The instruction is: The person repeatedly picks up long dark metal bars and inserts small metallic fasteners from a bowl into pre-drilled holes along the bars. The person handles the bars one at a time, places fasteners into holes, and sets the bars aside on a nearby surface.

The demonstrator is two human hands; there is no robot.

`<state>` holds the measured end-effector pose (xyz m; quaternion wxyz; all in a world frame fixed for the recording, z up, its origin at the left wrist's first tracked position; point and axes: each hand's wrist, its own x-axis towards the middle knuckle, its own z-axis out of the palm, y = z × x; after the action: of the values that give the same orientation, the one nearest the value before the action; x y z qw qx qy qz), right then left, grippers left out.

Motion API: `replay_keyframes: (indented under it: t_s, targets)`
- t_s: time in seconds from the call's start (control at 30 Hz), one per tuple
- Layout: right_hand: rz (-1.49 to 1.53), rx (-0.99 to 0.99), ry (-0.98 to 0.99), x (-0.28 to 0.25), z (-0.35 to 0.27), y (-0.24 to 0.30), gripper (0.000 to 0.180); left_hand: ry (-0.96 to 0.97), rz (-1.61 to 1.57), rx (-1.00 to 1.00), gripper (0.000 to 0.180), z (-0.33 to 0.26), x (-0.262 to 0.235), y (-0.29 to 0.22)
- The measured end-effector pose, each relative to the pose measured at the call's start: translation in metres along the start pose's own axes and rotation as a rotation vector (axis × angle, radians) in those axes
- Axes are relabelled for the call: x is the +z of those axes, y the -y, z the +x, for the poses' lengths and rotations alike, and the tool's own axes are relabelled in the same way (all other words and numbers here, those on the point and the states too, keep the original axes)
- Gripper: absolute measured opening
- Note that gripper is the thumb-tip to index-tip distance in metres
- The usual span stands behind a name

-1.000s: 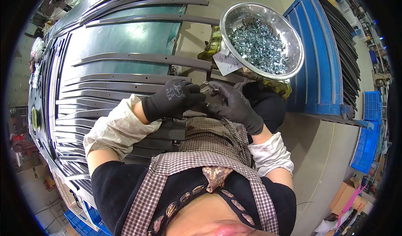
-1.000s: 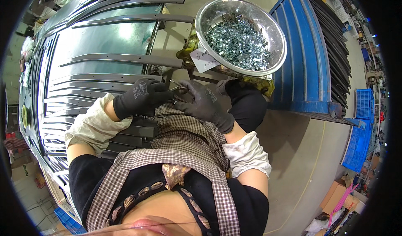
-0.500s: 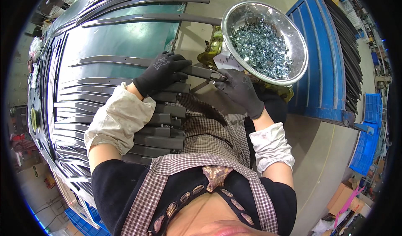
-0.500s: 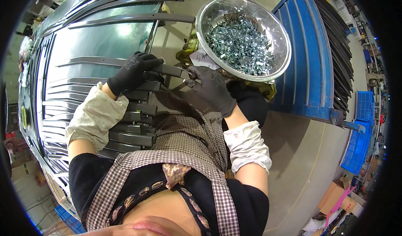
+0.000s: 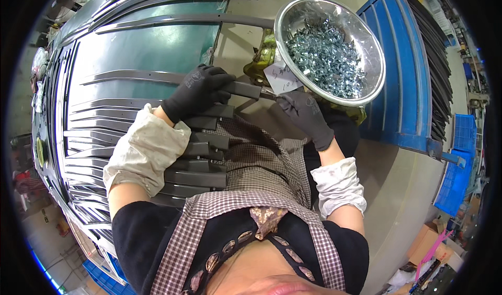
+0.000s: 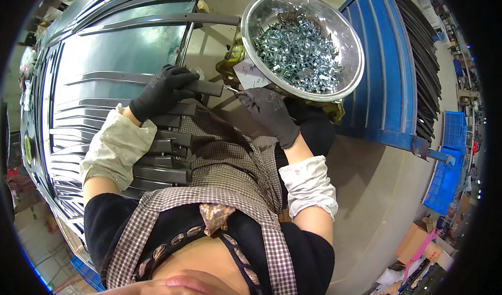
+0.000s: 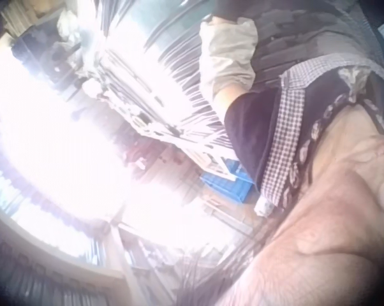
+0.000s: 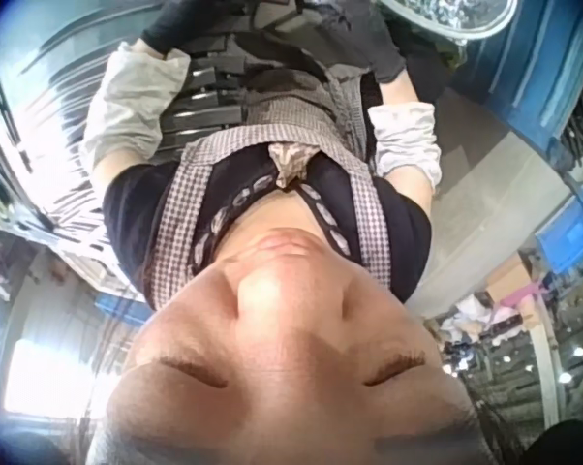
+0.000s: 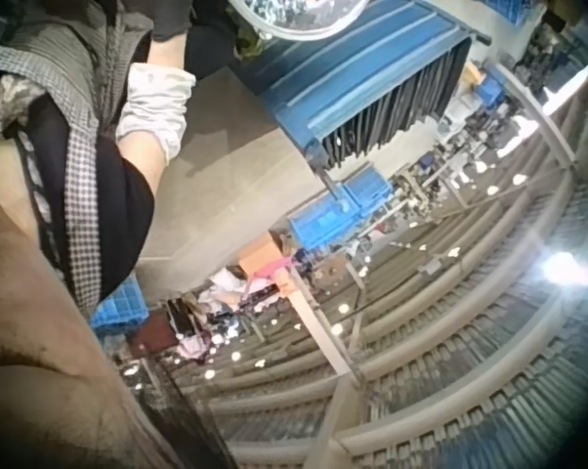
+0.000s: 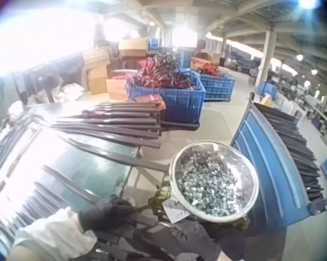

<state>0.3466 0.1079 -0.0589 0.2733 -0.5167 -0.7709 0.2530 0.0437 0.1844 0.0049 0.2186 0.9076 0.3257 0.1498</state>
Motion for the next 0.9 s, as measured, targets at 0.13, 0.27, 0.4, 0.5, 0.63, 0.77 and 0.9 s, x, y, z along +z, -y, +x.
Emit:
replay_keyframes:
  t_s: [0.13,0.27,0.4,0.5,0.63,0.77,0.9]
  targets:
    - [0.033,-0.054,0.033,0.0,-0.005,0.002,0.027,0.003,0.005,0.005,0.044,-0.002,0.003,0.004]
    - [-0.163,-0.12,0.047,0.003,0.013,0.022,0.02,0.028,0.018,0.025,0.043,-0.004,0.006,0.01]
    - [-0.201,-0.094,0.114,-0.01,0.023,0.055,0.021,0.041,0.043,0.09,0.042,-0.003,0.004,0.009]
    - [-0.133,-0.131,0.083,-0.012,0.015,0.027,0.025,0.056,0.123,0.152,0.045,-0.001,0.002,0.002]
    - [-0.094,0.04,0.027,-0.054,0.018,-0.008,0.03,0.09,0.235,0.249,0.052,-0.001,-0.002,-0.002]
    - [-0.389,0.256,-0.045,-0.091,0.033,-0.057,0.037,0.13,0.072,0.231,0.054,-0.018,-0.02,-0.033]
    - [-0.645,0.31,0.092,-0.084,0.038,-0.097,0.048,0.321,-0.109,0.312,0.044,-0.055,-0.037,-0.049]
